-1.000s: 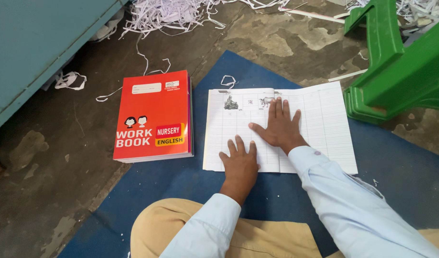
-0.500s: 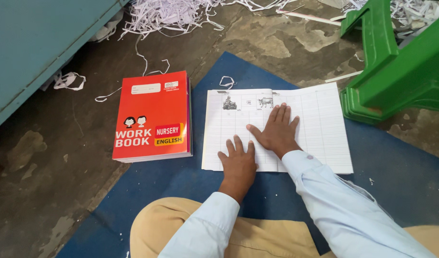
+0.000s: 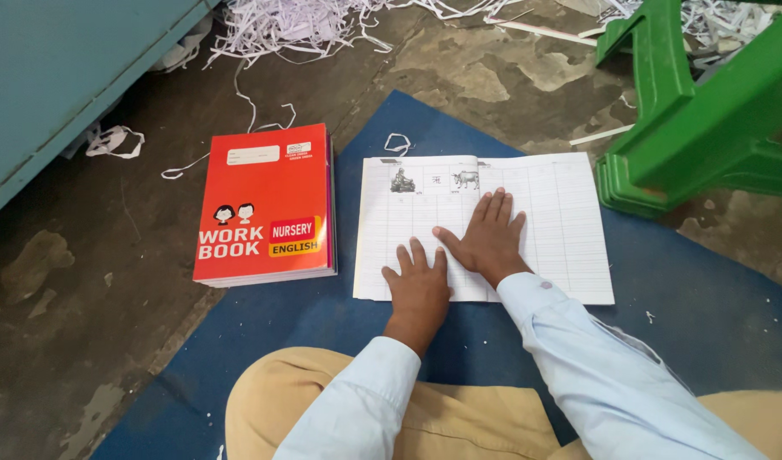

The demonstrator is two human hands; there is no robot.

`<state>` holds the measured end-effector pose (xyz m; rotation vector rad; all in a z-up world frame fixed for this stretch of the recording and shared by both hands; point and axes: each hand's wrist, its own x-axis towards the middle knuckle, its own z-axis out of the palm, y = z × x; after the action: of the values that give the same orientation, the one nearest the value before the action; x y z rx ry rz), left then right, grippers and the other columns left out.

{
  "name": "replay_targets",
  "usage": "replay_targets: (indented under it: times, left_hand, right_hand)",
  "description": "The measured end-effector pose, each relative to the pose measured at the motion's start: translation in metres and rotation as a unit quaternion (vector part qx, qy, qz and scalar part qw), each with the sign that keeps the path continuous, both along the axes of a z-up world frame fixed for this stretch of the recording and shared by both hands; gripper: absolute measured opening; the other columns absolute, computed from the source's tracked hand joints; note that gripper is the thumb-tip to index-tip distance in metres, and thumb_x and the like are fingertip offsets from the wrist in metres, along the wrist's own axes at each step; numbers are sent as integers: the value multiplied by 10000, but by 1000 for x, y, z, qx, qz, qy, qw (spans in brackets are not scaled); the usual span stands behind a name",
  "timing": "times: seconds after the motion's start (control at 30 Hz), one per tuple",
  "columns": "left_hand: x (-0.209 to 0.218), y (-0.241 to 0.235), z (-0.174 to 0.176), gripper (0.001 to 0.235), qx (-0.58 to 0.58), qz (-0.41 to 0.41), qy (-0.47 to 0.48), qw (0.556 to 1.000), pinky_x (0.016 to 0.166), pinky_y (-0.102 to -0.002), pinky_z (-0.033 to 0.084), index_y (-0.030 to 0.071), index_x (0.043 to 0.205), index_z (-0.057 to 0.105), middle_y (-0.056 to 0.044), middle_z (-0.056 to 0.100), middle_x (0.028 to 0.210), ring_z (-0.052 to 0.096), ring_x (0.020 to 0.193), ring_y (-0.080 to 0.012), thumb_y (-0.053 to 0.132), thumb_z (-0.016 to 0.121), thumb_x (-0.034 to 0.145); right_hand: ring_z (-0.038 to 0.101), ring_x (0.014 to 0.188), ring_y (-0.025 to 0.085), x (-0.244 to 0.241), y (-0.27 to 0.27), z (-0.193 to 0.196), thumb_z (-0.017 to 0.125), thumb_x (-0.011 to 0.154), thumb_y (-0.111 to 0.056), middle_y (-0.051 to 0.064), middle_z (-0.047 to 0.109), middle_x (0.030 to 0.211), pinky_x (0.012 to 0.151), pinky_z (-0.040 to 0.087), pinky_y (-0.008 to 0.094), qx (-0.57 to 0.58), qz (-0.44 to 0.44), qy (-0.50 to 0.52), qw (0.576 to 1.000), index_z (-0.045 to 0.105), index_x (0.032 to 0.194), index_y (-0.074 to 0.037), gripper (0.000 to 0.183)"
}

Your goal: The person sits on the floor and repeatedly presses down on the open pages of a workbook to flatten them. They turn the pages one by one and continue pressing on each new spread.

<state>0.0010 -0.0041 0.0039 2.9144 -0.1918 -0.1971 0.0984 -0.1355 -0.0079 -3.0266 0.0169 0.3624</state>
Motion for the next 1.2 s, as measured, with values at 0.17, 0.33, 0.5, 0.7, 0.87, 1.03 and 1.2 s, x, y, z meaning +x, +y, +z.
replay_targets:
  times: [0.17, 0.33, 0.5, 0.7, 0.87, 1.03, 1.2]
  left_hand:
    - [-1, 0, -2, 761, -5, 2, -3, 1000, 1017, -763, 319, 151, 1508, 448, -291, 290, 1583, 267, 1450, -510, 365, 776, 855]
    - [-1, 0, -3, 791, -14, 4, -3, 1000, 1019, -762, 319, 149, 1514, 437, -287, 293, 1581, 266, 1452, -508, 368, 790, 840]
    - [-2, 1, -2, 803, -24, 7, -9, 1000, 1013, -756, 324, 122, 1499, 445, -286, 303, 1566, 270, 1440, -504, 363, 810, 826]
    - [2, 1, 6, 787, -48, 37, 10, 998, 1020, -693, 373, -13, 1374, 519, -214, 360, 1563, 324, 1437, -427, 337, 871, 763]
    - [3, 4, 12, 757, -62, 36, 23, 997, 1007, -680, 392, -2, 1349, 548, -195, 384, 1546, 349, 1419, -402, 319, 881, 750]
    - [2, 3, 11, 743, -55, 34, 19, 998, 995, -671, 406, 7, 1345, 558, -193, 385, 1548, 358, 1417, -398, 331, 876, 758]
    - [2, 3, 4, 742, -45, 32, 14, 998, 1007, -687, 390, 14, 1360, 549, -199, 363, 1563, 331, 1436, -408, 351, 863, 779]
  right_hand:
    - [-36, 1553, 461, -6, 1, 0, 409, 858, -859, 348, 9, 1656, 1185, 57, 665, 4, -5, 0, 1000, 81, 1570, 119, 1254]
    - [-28, 1557, 462, -11, -1, -5, 391, 870, -861, 346, 19, 1659, 1189, 59, 667, -11, -2, -7, 1000, 82, 1575, 116, 1244]
    - [-35, 1554, 455, -13, -3, -5, 391, 867, -857, 341, 13, 1657, 1188, 43, 657, 7, -3, -8, 1000, 71, 1573, 112, 1241]
    - [-51, 1553, 454, -18, -4, -2, 400, 867, -856, 338, 1, 1658, 1196, 32, 647, 6, 0, 2, 1000, 65, 1575, 108, 1242]
    - [-51, 1555, 458, -22, -4, 2, 398, 870, -852, 339, 7, 1660, 1194, 41, 648, 6, -1, 5, 1000, 70, 1579, 103, 1234]
    - [-36, 1557, 447, -28, -5, 4, 399, 867, -853, 329, 21, 1662, 1201, 39, 633, -5, 9, -5, 1000, 80, 1579, 97, 1230]
    - [-14, 1555, 451, -35, -8, 0, 396, 884, -839, 335, 47, 1659, 1197, 38, 638, -5, 24, -32, 999, 102, 1574, 103, 1203]
